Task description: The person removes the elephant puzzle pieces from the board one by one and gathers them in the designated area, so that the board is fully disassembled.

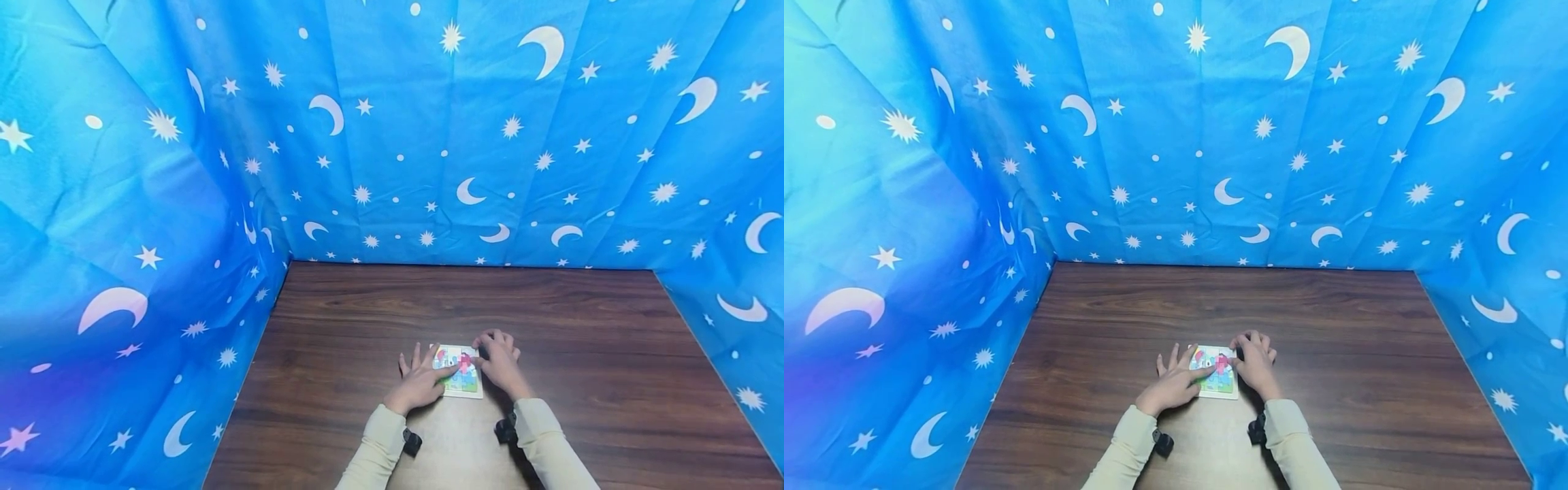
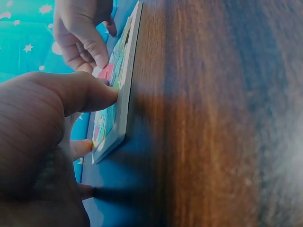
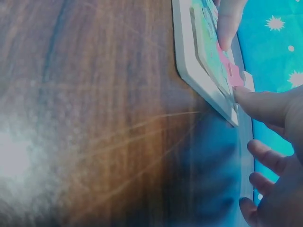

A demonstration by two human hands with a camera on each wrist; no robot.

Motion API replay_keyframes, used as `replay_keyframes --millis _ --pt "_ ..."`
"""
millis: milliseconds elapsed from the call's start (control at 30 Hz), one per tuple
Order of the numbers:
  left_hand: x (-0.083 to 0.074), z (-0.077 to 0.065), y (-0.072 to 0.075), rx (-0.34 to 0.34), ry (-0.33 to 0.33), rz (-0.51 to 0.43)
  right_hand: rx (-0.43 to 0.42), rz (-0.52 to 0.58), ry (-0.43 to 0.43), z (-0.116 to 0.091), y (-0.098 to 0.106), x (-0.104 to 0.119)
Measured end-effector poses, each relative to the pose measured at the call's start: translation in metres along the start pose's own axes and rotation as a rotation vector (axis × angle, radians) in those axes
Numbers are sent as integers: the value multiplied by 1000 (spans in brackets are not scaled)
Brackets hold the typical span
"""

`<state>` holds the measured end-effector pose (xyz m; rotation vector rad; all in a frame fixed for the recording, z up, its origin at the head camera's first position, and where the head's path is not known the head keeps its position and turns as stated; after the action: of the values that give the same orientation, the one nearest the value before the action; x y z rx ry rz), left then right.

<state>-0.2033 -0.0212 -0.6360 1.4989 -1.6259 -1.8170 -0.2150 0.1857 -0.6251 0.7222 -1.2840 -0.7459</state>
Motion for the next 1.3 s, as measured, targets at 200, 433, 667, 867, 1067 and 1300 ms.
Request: replay_keyframes --millis 200,433,667,867,1067,1300 --pt "-2 -1 0 -1 14 7 -36 26 62 -2 4 6" --pt "0 -1 -2 14 9 13 -65 100 78 -4 3 -1" --pt "-3 -2 -2 30 6 37 -7 161 50 -4 6 -2" --pt "-9 -1 -2 27 6 68 5 202 124 -7 12 0" --pt "-8 1 -1 22 16 32 -55 219 146 -9 19 -3" --pt "-2 -3 -1 -1 15 -25 -49 246 -28 -18 34 -29"
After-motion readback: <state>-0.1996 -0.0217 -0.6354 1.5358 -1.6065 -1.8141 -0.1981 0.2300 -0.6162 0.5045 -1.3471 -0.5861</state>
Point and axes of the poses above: each hand's wrist, its own z-axis towards the middle knuckle, its own y-axis out of the back of the hand, x = y × z, the point moved 2 cm from there along z, towards the middle knuckle, and after that the axes turned 7 degrees about -z, right-handed, at the moved point
